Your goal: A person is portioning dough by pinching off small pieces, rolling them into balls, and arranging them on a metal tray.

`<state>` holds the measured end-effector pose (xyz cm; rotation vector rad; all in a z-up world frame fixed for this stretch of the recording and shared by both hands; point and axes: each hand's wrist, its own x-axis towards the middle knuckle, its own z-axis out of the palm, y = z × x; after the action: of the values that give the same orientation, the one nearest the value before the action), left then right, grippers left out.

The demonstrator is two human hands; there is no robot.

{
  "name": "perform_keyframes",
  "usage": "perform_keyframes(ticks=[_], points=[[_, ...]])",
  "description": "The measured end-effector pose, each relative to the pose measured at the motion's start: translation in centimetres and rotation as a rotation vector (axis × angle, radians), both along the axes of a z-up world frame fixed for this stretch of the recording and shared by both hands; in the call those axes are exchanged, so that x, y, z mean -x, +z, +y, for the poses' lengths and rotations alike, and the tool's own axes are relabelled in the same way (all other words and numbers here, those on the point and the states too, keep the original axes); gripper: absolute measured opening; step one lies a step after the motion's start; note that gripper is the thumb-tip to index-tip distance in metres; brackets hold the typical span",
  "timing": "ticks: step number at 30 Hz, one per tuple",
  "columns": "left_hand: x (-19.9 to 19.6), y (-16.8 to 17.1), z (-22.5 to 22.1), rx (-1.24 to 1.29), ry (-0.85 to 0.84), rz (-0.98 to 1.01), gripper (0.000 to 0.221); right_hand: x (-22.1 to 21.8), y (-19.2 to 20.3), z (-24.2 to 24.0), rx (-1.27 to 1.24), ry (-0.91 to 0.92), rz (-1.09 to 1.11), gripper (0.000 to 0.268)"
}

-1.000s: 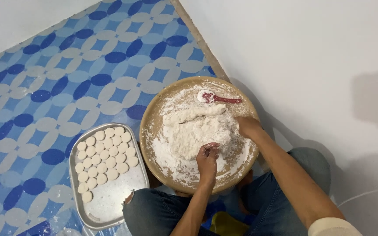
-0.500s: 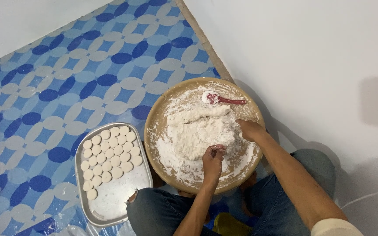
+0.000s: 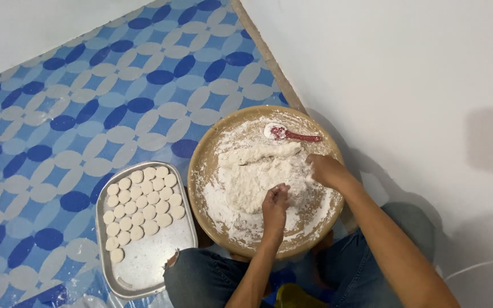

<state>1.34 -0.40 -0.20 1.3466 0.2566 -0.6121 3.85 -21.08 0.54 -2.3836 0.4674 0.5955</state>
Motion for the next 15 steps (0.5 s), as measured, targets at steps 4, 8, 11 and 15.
perform_keyframes(ticks=[4,8,11,15], points=[[-1.4,-1.2,-0.8,0.194,-0.039,0.111,0.074,1.7,11.0,4.6,-0.276,-0.034,-0.067,0.047],[-2.2,2.0,-0.8,0.499,0.055,0.356,0.035,2.2,11.7,6.1,-0.262,0.145,-0.059,0.042],[-3.4,-0.4,-0.1,0.521,0.16,0.35,0.013,2.0,12.7,6.3,-0.189,0.12,-0.141,0.037],[-3.4,-1.0,0.5,0.757,0.259,0.47,0.047,1.6,11.9,6.8,-0.296,-0.114,-0.422,0.037]])
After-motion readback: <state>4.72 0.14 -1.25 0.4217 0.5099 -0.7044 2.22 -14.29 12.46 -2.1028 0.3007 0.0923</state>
